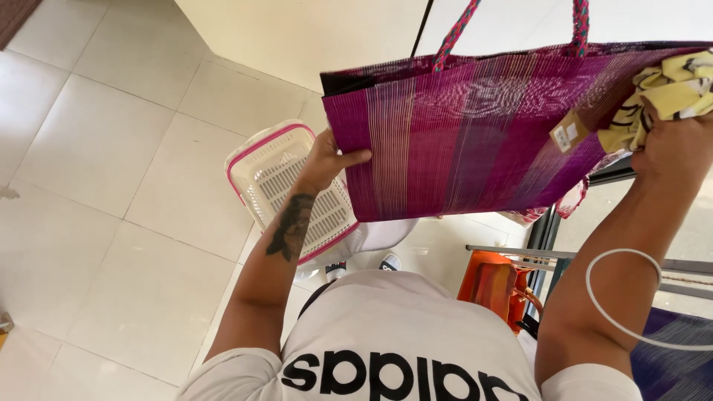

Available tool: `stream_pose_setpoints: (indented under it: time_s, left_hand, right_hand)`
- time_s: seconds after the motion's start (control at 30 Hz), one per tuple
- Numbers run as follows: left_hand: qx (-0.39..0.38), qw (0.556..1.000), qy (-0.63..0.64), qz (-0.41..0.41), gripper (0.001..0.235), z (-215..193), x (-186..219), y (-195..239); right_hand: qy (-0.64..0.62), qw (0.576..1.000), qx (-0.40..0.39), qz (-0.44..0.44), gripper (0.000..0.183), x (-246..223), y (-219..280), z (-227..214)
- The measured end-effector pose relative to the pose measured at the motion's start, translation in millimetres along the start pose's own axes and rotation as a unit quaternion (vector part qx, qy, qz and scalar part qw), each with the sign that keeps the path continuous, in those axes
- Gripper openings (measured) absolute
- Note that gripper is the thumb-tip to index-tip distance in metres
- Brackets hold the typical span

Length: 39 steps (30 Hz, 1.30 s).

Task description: Wiping and cleaning a reusable shopping bag with a damp cloth.

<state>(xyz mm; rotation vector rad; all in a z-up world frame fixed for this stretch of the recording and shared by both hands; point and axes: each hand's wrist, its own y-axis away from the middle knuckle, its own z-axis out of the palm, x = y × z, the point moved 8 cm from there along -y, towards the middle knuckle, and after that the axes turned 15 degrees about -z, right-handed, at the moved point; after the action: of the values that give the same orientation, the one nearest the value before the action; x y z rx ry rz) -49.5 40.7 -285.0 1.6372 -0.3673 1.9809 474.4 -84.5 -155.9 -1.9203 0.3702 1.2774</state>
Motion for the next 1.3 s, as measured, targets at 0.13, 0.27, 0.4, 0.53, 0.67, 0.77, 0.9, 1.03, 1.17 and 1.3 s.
stream_pose_setpoints:
  time_s: [0.13,0.27,0.4,0.53,0.67,0.77,0.9,1.03,1.17,1.3]
  left_hand:
    - [0.069,0.997,-0.029,-0.003,0.024,11.5,11.4,1.2]
    - [0.119,0.993,-0.013,0.022,0.019,14.4,21.7,-4.0]
    - [0.135,0.990,-0.027,0.026,0.020,12.4,20.2,-12.6]
    - [0.137,0.990,-0.037,0.028,0.019,18.4,27.6,-15.8]
    - [0.159,0.986,0.010,0.054,0.007,21.2,32.5,-16.9]
    - [0.164,0.985,0.011,0.054,0.007,12.1,20.6,-25.2]
    - [0.160,0.986,0.009,0.050,0.006,12.8,33.3,-21.6]
    - [0.162,0.984,0.034,0.057,0.007,6.7,26.2,-26.4]
    - [0.158,0.985,0.038,0.055,0.005,7.0,27.2,-33.3]
    - [0.161,0.985,0.025,0.059,0.005,11.1,33.0,-34.3]
  right_hand:
    - [0.234,0.951,-0.130,-0.156,0.033,41.0,-22.6,-5.3]
    - [0.105,0.988,0.045,-0.105,0.020,-78.0,16.1,18.5]
    - [0.135,0.940,0.145,-0.278,0.034,-101.2,45.5,30.7]
    - [0.096,0.905,-0.027,-0.414,0.062,-201.0,110.4,155.8]
    - [0.034,0.932,-0.218,-0.286,0.063,-81.5,189.3,257.6]
    - [0.189,0.787,-0.303,-0.503,0.062,-98.9,272.2,280.7]
    - [0.028,0.834,-0.276,-0.476,0.051,-94.0,266.3,237.3]
    - [0.182,0.874,-0.121,-0.433,0.062,-51.2,200.5,157.4]
    - [0.143,0.952,0.017,-0.271,0.060,-19.2,173.7,102.2]
    - [0.184,0.933,-0.045,-0.306,0.058,-13.6,215.2,140.3]
